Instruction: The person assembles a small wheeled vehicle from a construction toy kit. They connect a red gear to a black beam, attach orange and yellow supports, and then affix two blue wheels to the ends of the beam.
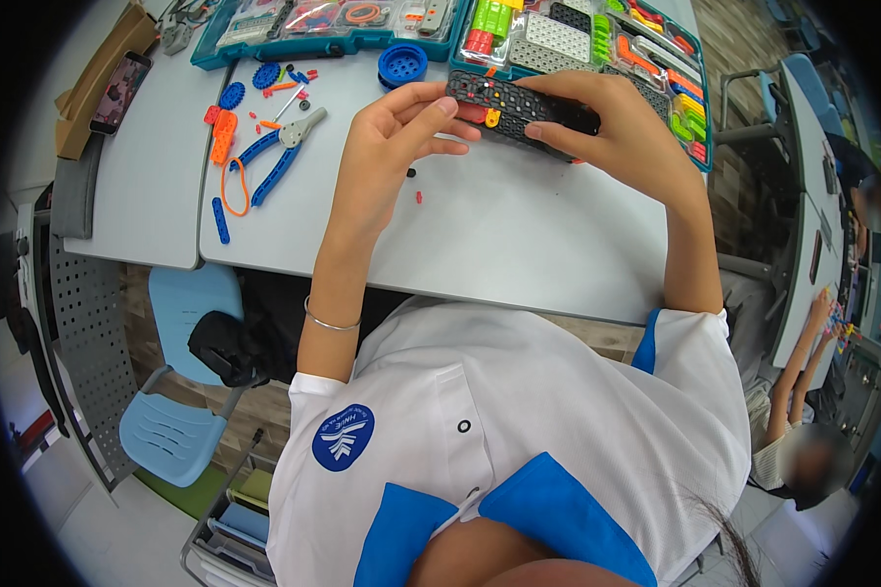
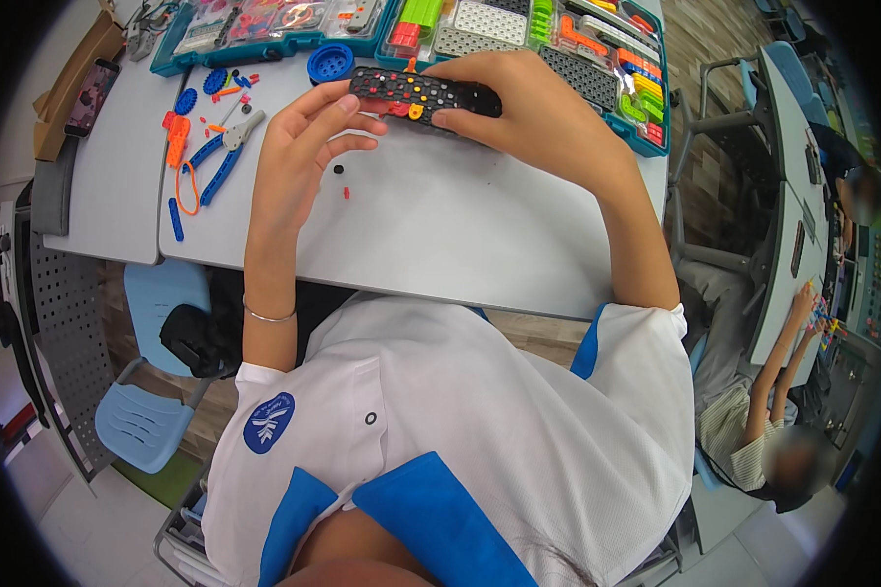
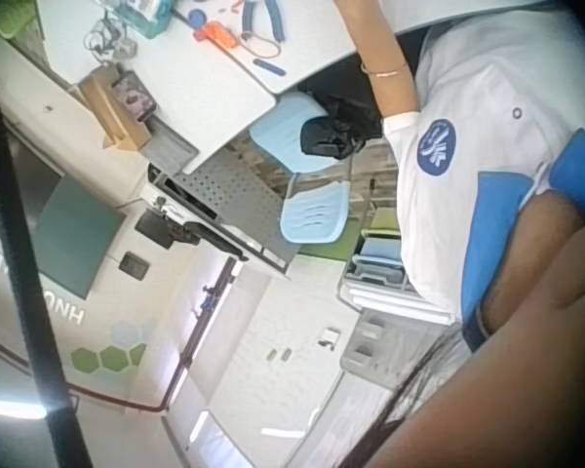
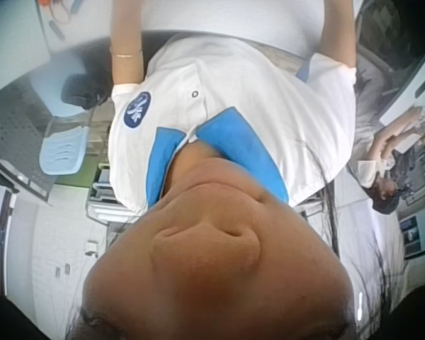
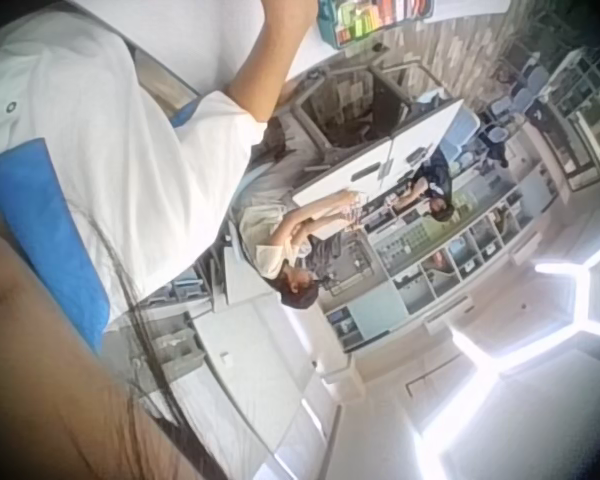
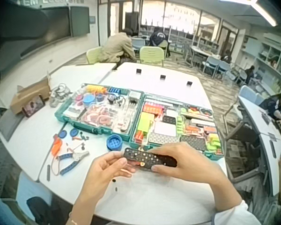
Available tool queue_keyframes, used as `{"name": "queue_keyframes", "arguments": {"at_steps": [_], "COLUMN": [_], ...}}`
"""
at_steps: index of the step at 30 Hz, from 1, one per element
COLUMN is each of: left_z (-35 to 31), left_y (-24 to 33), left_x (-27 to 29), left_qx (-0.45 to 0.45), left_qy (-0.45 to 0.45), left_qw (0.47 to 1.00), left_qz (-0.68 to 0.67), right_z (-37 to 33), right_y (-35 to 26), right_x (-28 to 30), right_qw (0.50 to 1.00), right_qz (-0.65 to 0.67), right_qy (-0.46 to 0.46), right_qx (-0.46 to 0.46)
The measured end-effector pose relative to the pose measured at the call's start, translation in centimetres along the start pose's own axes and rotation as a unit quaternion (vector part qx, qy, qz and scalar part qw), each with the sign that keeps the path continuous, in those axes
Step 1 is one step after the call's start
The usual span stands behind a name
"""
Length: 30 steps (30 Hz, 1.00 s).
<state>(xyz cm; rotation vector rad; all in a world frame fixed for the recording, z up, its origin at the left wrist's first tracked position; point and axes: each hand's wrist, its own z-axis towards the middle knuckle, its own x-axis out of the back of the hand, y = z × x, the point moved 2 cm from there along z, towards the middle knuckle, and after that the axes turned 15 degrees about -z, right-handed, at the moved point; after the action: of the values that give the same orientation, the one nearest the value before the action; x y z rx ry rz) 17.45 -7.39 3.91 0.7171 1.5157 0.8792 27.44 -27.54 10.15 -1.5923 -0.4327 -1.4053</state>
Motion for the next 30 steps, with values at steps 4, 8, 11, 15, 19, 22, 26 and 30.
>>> {"name": "queue_keyframes", "arguments": {"at_steps": [4, 8, 11, 15, 19, 22, 26, 30], "left_z": [0.1, 0.2, 0.3, 0.6, 0.6, -0.3, -2.9, -5.9], "left_y": [-0.1, -0.2, -0.5, -0.7, -0.8, 0.1, 1.6, 1.6], "left_x": [0.3, 1.0, 1.2, 0.6, 0.5, 0.3, 0.3, 1.7], "left_qx": [-0.02, -0.059, -0.089, -0.195, -0.211, -0.166, -0.059, 0.014], "left_qy": [0.014, 0.043, 0.061, 0.043, 0.038, 0.019, -0.01, 0.036], "left_qw": [0.999, 0.995, 0.983, 0.935, 0.937, 0.976, 0.998, 0.999], "left_qz": [0.021, 0.07, 0.147, 0.293, 0.275, 0.142, -0.026, -0.014], "right_z": [0.0, 0.0, 0.0, -0.1, 0.3, 0.8, 0.3, -0.3], "right_y": [0.8, 1.3, 1.7, 2.1, 1.1, -0.9, -2.9, -4.1], "right_x": [0.1, 0.3, 0.2, 0.0, 0.2, 0.5, -1.7, -4.9], "right_qw": [0.997, 0.996, 0.996, 0.996, 0.998, 0.997, 0.981, 0.949], "right_qz": [-0.041, -0.075, -0.087, -0.083, -0.051, -0.017, -0.088, -0.2], "right_qy": [-0.03, -0.013, 0.0, -0.007, 0.031, 0.052, 0.134, 0.184], "right_qx": [-0.056, -0.035, -0.013, -0.02, -0.005, 0.046, 0.11, 0.159]}}
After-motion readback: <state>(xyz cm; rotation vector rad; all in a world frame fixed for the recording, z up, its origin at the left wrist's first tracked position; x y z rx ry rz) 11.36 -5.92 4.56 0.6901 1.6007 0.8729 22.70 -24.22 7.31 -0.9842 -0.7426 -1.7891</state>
